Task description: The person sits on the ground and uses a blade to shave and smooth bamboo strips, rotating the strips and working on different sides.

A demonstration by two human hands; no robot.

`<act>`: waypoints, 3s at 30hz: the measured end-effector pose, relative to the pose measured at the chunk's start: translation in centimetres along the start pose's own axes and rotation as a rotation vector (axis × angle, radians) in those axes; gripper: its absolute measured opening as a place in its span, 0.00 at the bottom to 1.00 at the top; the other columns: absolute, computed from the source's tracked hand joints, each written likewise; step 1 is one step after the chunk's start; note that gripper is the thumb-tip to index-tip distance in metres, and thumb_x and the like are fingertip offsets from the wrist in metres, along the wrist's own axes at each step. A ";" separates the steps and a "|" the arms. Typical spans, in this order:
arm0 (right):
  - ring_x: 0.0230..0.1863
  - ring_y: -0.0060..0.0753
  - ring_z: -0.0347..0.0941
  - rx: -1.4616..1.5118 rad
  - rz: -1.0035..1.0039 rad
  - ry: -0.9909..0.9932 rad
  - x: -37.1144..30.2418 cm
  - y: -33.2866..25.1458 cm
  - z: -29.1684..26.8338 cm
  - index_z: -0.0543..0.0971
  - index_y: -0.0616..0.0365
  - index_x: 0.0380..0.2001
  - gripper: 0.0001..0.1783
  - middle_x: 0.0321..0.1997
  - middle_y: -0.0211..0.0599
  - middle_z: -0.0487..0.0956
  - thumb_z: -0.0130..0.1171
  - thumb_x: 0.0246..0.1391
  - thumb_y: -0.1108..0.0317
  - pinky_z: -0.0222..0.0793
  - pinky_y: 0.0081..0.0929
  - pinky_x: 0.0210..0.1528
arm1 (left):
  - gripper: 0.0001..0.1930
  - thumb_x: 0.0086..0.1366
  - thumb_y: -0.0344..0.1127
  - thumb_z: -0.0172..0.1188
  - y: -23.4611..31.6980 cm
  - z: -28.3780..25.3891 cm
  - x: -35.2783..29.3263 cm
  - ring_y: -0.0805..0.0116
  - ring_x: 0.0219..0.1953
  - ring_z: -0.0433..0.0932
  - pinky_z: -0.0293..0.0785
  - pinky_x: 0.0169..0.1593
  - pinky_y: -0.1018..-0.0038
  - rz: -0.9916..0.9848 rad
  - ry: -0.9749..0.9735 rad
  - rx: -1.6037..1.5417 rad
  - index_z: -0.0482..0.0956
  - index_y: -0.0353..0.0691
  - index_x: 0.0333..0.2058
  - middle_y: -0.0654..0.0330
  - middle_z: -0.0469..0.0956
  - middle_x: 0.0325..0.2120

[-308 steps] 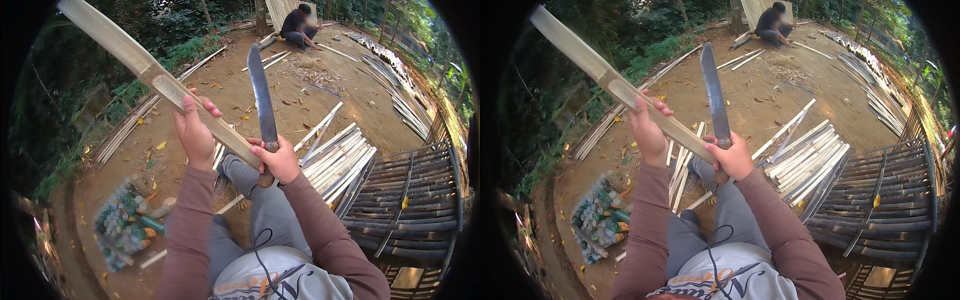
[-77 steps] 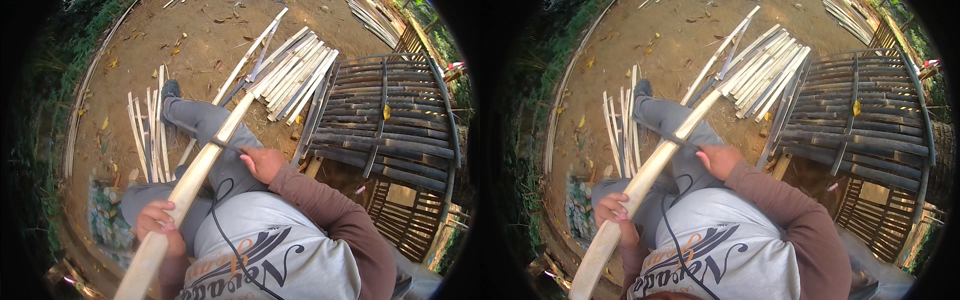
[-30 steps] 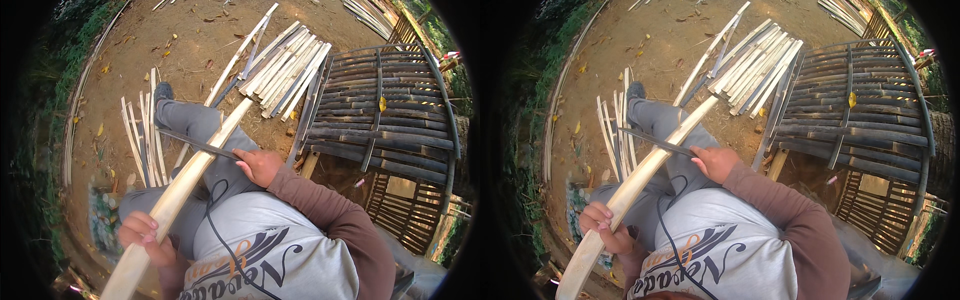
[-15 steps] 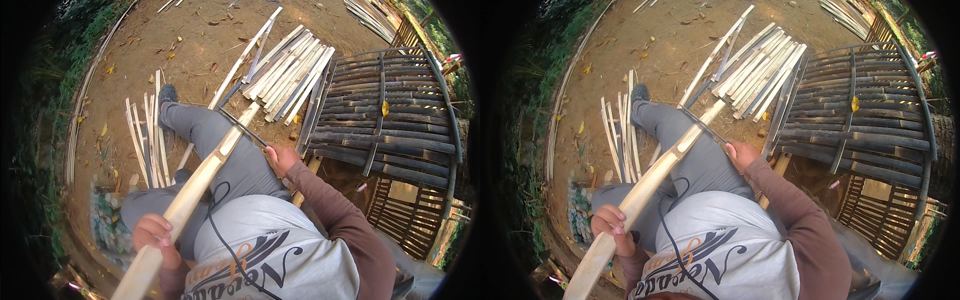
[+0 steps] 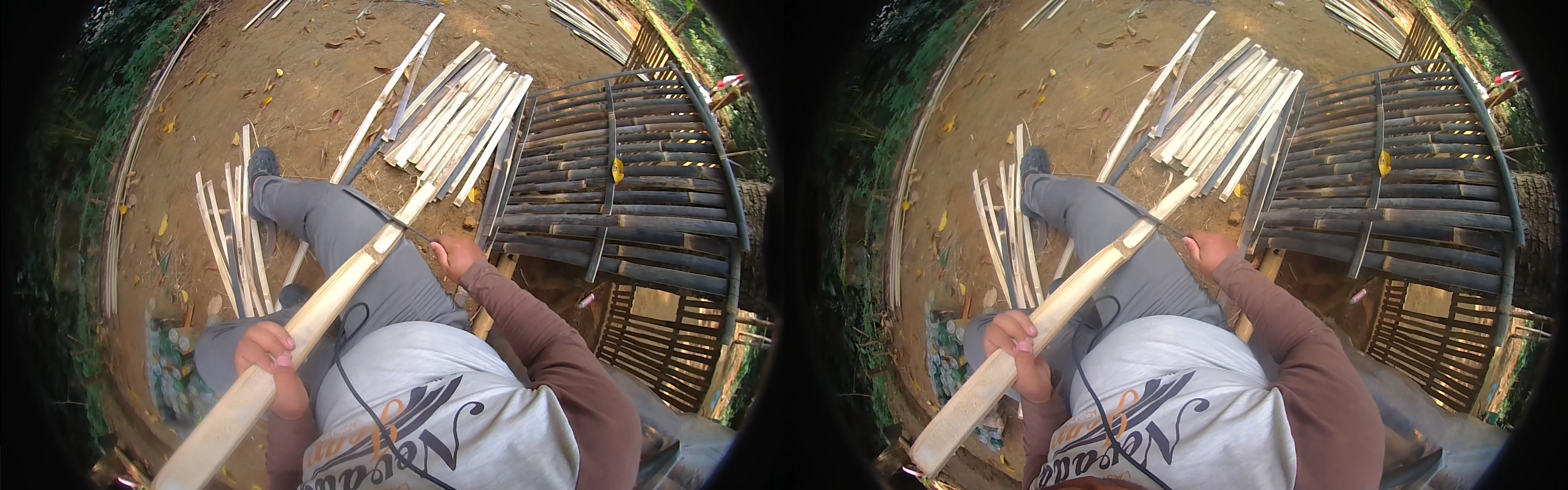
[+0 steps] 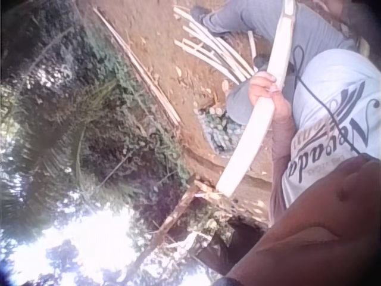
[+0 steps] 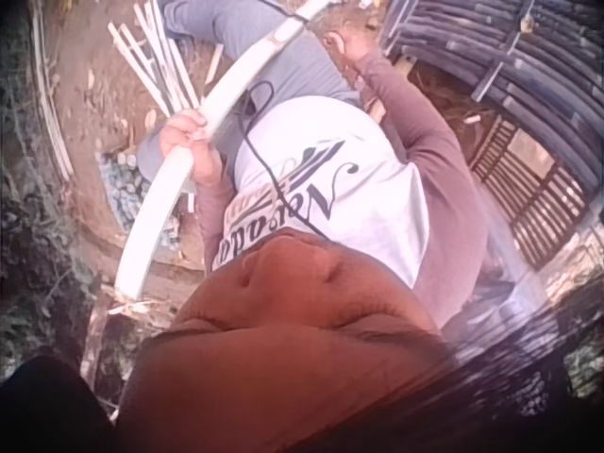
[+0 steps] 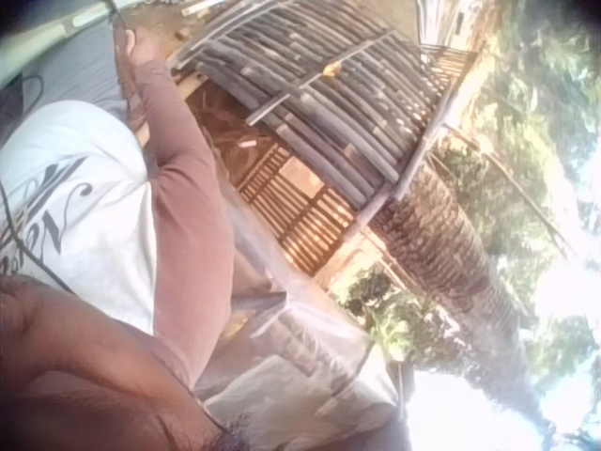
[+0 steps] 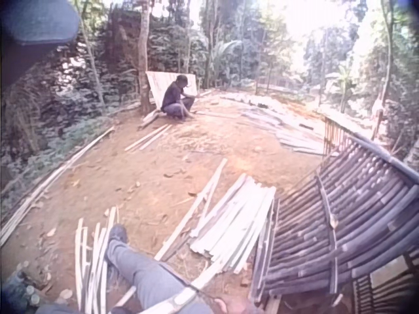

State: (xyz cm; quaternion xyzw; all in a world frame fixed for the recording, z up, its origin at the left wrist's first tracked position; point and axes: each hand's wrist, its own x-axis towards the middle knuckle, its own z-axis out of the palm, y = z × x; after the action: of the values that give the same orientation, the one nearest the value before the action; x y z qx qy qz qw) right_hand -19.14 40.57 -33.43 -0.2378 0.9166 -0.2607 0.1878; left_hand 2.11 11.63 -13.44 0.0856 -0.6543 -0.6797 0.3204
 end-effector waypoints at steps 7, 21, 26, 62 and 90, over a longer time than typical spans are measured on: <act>0.44 0.63 0.80 0.110 0.045 0.134 -2.0 2.0 4.1 0.82 0.56 0.47 0.20 0.41 0.54 0.84 0.47 0.74 0.53 0.75 0.54 0.47 | 0.13 0.63 0.21 0.55 -0.3 0.3 0.8 0.67 0.36 0.70 0.68 0.44 0.71 0.017 -0.099 -0.004 0.60 0.46 0.30 0.60 0.69 0.29; 0.45 0.64 0.80 0.023 0.247 0.023 0.5 3.4 3.3 0.82 0.56 0.49 0.21 0.42 0.54 0.85 0.47 0.75 0.53 0.75 0.54 0.47 | 0.12 0.60 0.21 0.54 -0.9 2.5 2.4 0.65 0.34 0.71 0.67 0.41 0.71 0.072 -0.261 0.060 0.61 0.45 0.28 0.60 0.69 0.27; 0.46 0.65 0.80 0.073 0.112 0.059 0.1 3.3 5.1 0.82 0.55 0.50 0.22 0.44 0.55 0.84 0.46 0.75 0.51 0.75 0.56 0.49 | 0.12 0.59 0.21 0.54 -0.9 2.6 2.4 0.65 0.33 0.71 0.67 0.39 0.72 0.099 -0.305 0.105 0.61 0.45 0.27 0.60 0.69 0.26; 0.22 0.19 0.60 1.658 0.662 0.378 10.6 5.0 5.6 0.70 0.63 0.62 0.42 0.56 0.46 0.82 0.67 0.62 0.39 0.64 0.23 0.26 | 0.16 0.71 0.33 0.61 -6.1 -3.8 -4.0 0.55 0.64 0.71 0.73 0.65 0.58 -0.368 -0.052 -0.023 0.68 0.44 0.53 0.46 0.70 0.63; 0.22 0.18 0.64 1.900 0.427 0.394 25.0 -4.8 -0.1 0.74 0.62 0.40 0.07 0.30 0.30 0.73 0.59 0.62 0.71 0.65 0.20 0.21 | 0.28 0.59 0.43 0.74 -0.2 -7.1 -1.1 0.43 0.47 0.82 0.76 0.48 0.51 -0.466 -0.633 1.283 0.76 0.34 0.53 0.43 0.82 0.42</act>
State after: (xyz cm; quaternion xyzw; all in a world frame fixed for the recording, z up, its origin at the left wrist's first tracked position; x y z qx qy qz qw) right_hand -37.92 23.65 -36.12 0.2292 0.3657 -0.8824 0.1877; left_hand 6.74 6.28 -14.91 0.1921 -0.9477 -0.2075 -0.1479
